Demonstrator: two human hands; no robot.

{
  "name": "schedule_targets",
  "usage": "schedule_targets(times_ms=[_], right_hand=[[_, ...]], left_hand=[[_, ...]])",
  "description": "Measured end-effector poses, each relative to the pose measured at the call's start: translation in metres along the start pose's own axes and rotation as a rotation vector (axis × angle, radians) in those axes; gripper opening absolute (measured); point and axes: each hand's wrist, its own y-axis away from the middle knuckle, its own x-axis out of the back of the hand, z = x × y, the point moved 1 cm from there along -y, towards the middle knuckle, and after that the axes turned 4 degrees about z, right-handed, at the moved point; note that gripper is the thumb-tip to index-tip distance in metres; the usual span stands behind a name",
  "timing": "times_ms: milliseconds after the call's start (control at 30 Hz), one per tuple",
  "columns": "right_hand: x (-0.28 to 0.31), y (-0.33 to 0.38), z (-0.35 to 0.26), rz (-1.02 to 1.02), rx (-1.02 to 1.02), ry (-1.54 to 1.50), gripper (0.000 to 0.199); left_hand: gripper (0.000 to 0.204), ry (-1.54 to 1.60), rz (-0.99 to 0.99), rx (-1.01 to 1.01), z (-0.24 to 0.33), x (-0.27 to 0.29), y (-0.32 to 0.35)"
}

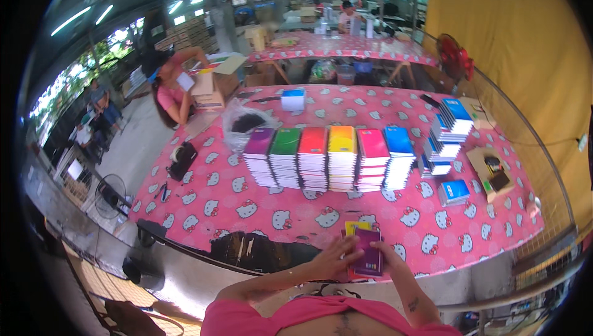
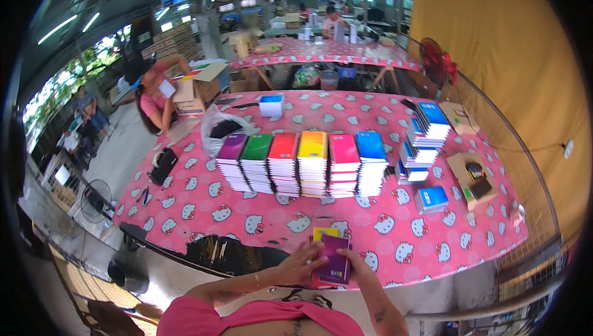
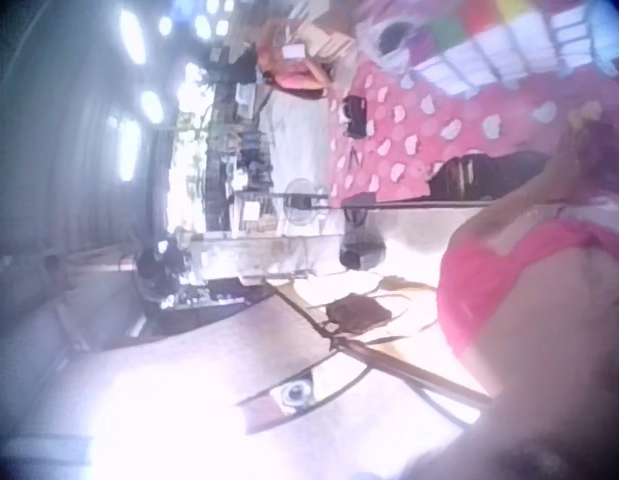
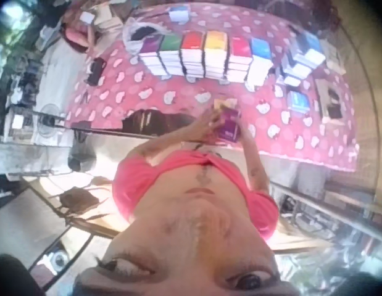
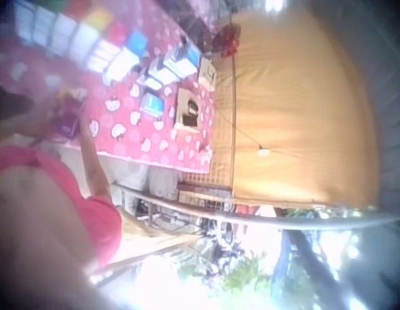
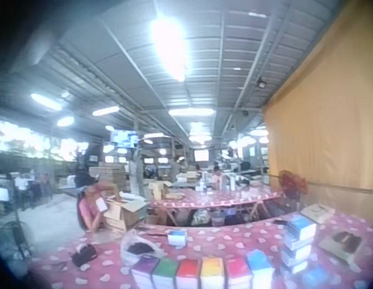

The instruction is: The person sorts stacks of colorful notebooks by hand on a table, moving individual books from the main stacks into separate groups.

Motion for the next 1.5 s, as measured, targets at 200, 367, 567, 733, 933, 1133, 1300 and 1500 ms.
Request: schedule_targets(times_ms=[200, 367, 567, 733, 933, 1133, 1300, 1500], right_hand=[[-0.044, 0.042, 0.000, -0.333, 0.412, -0.298, 0.065], [-0.027, -0.016, 0.068, -0.158, 0.910, 0.619, 0.106], [-0.016, -0.027, 0.083, 0.205, 0.976, 0.420, 0.101], [-0.039, -0.011, 0.078, 0.178, 1.259, 0.540, 0.098], [-0.059, -0.013, 0.075, 0.168, 1.136, 0.530, 0.106], [-0.039, -0.029, 0.087, 0.220, 1.071, 0.489, 0.096], [-0.047, -0.021, 0.081, 0.101, 0.955, 0.390, 0.088], [-0.042, -0.011, 0.072, 0.254, 0.918, 0.652, 0.088]], left_hand=[[0.077, 0.802, 0.031, 0.387, -0.012, 0.006, -0.012], [0.083, 1.451, 0.123, 0.720, -0.039, -0.053, 0.031], [0.104, 1.174, 0.227, 0.491, -0.040, -0.069, 0.022], [0.109, 1.116, 0.174, 0.484, -0.030, -0.060, 0.022], [0.096, 1.182, 0.202, 0.510, -0.050, -0.076, 0.035], [0.097, 1.074, 0.071, 0.525, -0.057, -0.083, 0.035], [0.097, 0.990, -0.032, 0.502, -0.063, -0.068, 0.034], [0.104, 0.309, -0.070, 0.296, -0.027, 0.062, -0.046]])
